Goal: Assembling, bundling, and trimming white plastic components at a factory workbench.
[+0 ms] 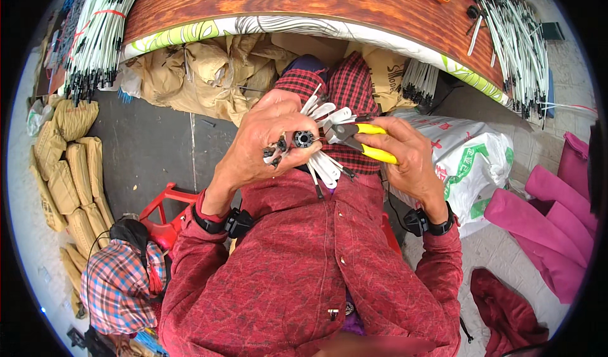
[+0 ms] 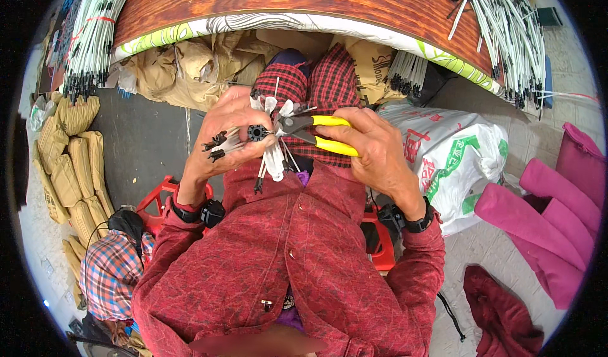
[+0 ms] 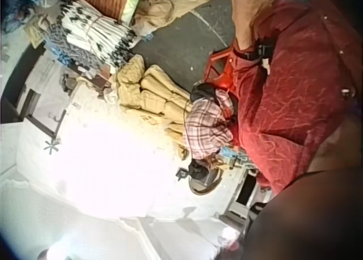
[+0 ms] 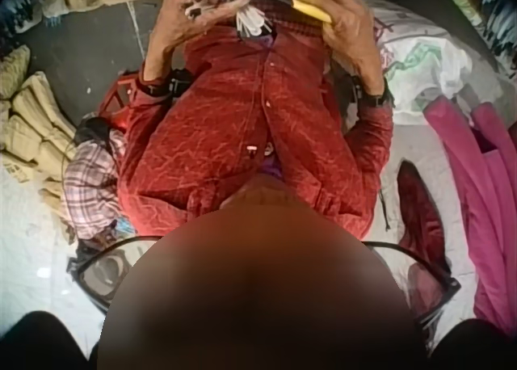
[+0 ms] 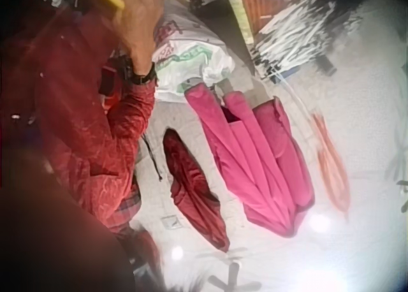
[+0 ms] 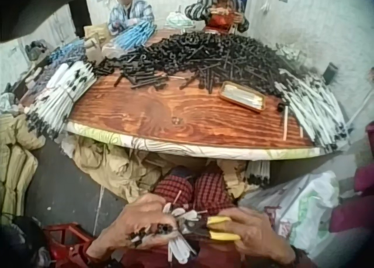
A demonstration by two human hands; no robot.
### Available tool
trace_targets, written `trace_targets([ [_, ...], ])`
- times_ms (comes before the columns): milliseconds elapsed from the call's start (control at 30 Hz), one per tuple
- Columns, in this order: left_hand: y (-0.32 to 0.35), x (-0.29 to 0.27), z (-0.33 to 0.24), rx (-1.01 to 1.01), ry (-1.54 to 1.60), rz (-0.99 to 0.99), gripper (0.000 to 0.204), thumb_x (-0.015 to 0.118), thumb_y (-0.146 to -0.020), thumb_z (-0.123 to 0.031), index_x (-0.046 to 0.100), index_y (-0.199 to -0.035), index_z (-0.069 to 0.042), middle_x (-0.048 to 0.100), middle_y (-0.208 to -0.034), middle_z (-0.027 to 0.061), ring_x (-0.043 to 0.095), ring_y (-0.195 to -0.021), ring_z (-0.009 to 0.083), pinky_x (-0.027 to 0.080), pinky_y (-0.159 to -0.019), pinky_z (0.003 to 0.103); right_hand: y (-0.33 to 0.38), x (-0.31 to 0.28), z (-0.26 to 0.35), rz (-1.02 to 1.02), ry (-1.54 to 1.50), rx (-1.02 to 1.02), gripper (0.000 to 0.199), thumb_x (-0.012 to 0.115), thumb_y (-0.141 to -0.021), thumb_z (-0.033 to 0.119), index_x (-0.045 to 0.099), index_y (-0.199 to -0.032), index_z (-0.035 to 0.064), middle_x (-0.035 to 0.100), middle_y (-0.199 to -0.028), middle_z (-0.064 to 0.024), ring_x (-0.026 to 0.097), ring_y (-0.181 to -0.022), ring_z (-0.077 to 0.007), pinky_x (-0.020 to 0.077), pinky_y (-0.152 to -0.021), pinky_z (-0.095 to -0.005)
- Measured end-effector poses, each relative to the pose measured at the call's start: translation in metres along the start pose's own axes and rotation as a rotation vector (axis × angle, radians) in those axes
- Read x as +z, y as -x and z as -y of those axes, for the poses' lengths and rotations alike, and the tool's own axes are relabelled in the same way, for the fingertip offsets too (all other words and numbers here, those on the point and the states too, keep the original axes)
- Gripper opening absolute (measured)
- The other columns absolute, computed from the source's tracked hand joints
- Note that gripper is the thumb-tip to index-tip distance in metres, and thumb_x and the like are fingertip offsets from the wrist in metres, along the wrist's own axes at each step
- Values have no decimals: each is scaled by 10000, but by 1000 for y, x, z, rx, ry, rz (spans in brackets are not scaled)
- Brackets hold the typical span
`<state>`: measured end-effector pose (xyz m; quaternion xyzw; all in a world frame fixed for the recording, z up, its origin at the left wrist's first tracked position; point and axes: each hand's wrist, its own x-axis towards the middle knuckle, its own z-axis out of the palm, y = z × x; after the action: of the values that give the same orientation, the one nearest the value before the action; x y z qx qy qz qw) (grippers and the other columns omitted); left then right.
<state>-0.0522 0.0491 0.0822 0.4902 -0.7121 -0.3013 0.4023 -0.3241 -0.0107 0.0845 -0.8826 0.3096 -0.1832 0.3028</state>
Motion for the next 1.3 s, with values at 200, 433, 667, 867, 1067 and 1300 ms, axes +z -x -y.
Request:
trace_targets([
  [200,-2,-7,-3,6,-29,63,217,807,-707,-110,670,-875,-126,514,-717,20,550,-798,248,445,-733,366,0,-4,1,25,199,-45,356,675,-702,-22,718,-1038,88,648,-1148,-94,636,-1026,-313,507,-917,-429],
  [433,-2,-4,-2,42,6,37,224,811,-712,-121,670,-886,-129,515,-735,30,547,-813,255,445,-750,373,-2,-10,-2,42,287,-136,323,666,-701,25,683,-1023,48,593,-1241,-87,587,-1114,-311,421,-1053,-511],
  [667,-3,-6,1,56,12,61,243,821,-714,-135,672,-906,-127,522,-750,34,549,-837,263,450,-756,377,-8,-22,6,67,411,-150,261,646,-755,69,672,-1014,50,567,-1302,-87,566,-1155,-302,390,-1078,-536],
  [867,-3,-4,3,74,11,76,252,826,-716,-134,674,-917,-124,560,-786,40,568,-878,272,463,-772,380,-12,-33,11,136,535,-173,334,572,-845,117,653,-1166,73,495,-1385,-74,504,-1227,-287,334,-1121,-544],
  [1067,-3,-4,3,79,18,85,263,829,-712,-114,668,-920,-121,582,-814,44,580,-907,277,471,-783,379,-15,-39,11,190,598,-201,354,569,-839,112,632,-1184,61,461,-1419,-76,476,-1255,-293,313,-1137,-551],
  [1300,-3,-3,3,86,22,96,274,831,-714,-99,660,-927,-115,588,-825,47,586,-917,278,474,-786,380,-12,-40,9,191,539,-208,361,576,-828,112,631,-1181,56,453,-1431,-75,470,-1263,-295,303,-1140,-559],
])
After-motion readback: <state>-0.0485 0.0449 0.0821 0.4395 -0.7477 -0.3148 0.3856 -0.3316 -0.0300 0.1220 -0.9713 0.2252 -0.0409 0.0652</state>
